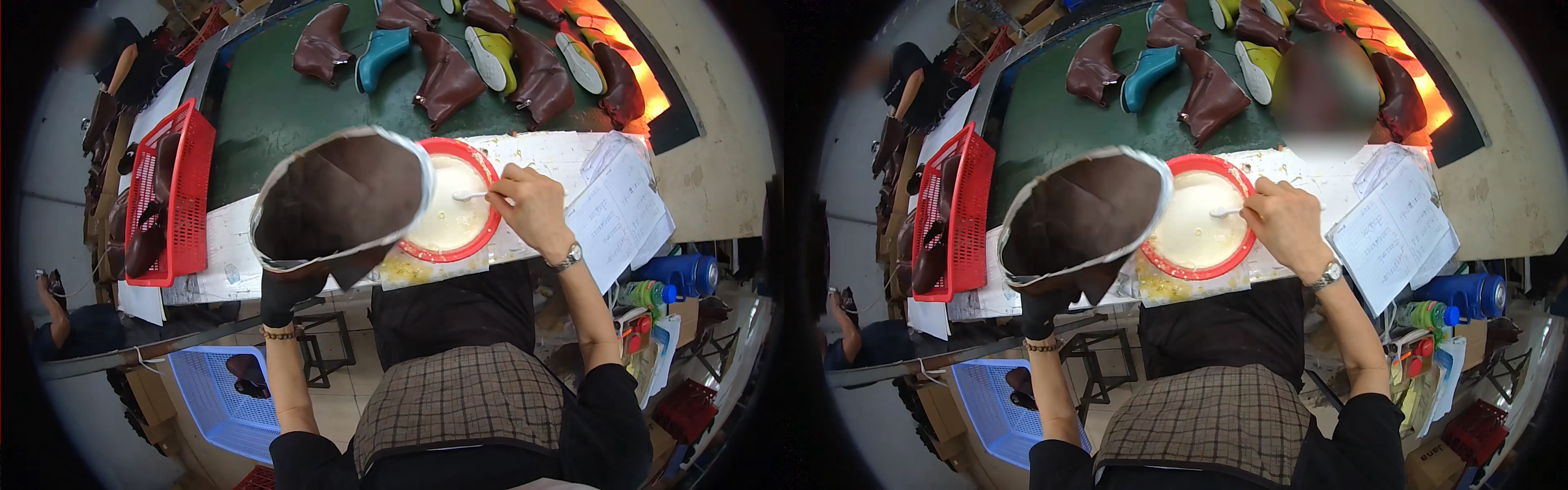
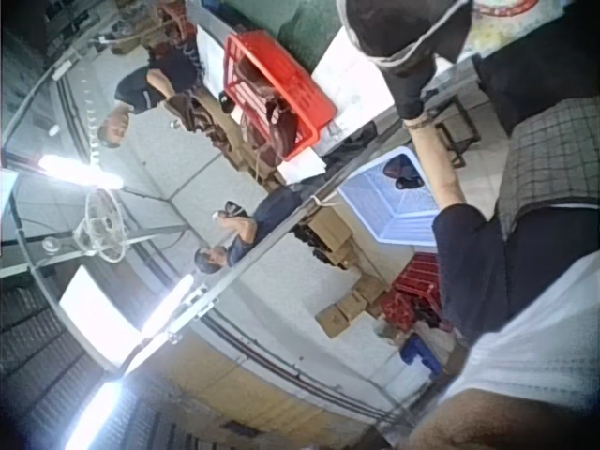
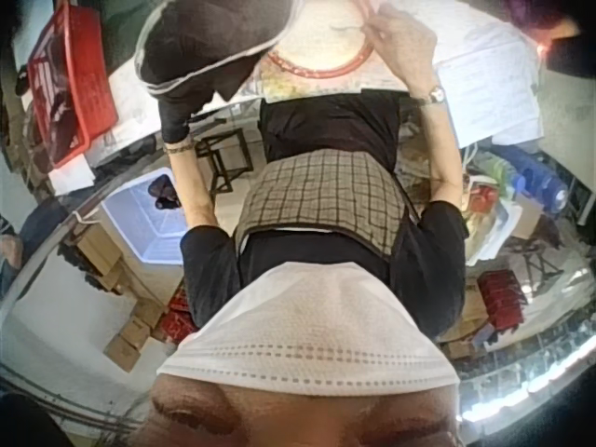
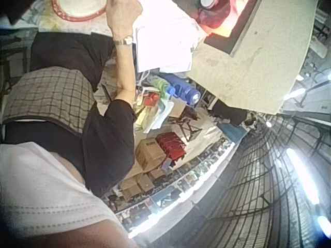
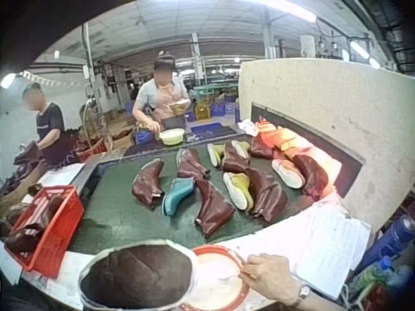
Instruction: The recorder is applying a white liquid adhesive to the edges and interior of brown boot uppers using a small brush, then placing the prepared uppers onto a conveyor belt.
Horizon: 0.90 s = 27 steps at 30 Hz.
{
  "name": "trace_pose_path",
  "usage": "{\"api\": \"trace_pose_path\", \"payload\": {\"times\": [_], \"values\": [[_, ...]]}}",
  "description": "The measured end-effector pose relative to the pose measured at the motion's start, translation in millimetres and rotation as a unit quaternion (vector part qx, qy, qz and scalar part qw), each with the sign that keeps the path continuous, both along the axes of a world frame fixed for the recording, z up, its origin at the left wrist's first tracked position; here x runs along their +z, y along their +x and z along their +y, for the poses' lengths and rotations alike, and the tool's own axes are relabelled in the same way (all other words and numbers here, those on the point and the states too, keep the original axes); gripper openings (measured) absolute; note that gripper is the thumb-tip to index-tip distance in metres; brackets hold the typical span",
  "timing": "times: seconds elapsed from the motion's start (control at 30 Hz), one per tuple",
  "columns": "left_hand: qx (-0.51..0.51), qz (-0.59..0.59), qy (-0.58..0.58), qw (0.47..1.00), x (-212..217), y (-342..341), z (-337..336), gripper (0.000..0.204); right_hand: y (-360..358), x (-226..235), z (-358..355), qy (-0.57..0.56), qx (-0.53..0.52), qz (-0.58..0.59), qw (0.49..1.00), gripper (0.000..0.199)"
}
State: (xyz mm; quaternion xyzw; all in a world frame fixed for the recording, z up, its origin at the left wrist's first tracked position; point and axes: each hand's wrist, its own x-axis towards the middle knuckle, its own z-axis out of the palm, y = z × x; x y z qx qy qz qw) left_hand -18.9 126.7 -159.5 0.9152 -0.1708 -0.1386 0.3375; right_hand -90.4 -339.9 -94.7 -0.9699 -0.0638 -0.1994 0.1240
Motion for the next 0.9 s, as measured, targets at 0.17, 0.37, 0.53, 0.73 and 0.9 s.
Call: {"api": "trace_pose_path", "payload": {"times": [0.17, 0.37, 0.53, 0.73, 0.9], "values": [[-0.049, -0.092, 0.005, 0.995, 3, -4, -19, 0.058, -3, 37, 1, 0.329, 0.038, -0.009, 0.943, 0.010], [-0.127, -0.226, 0.008, 0.966, 12, -11, -49, 0.052, 12, 44, 11, 0.348, 0.136, -0.069, 0.925, 0.017], [-0.169, -0.341, 0.026, 0.924, 25, 4, -70, 0.047, 1, 39, 10, 0.377, 0.122, -0.042, 0.917, 0.016], [-0.230, -0.307, -0.049, 0.922, 29, -8, -114, 0.047, 25, 58, 17, 0.362, 0.214, -0.061, 0.905, 0.014], [-0.218, -0.209, -0.105, 0.948, 26, -17, -120, 0.052, 31, 74, 9, 0.331, 0.248, -0.010, 0.911, 0.016]]}}
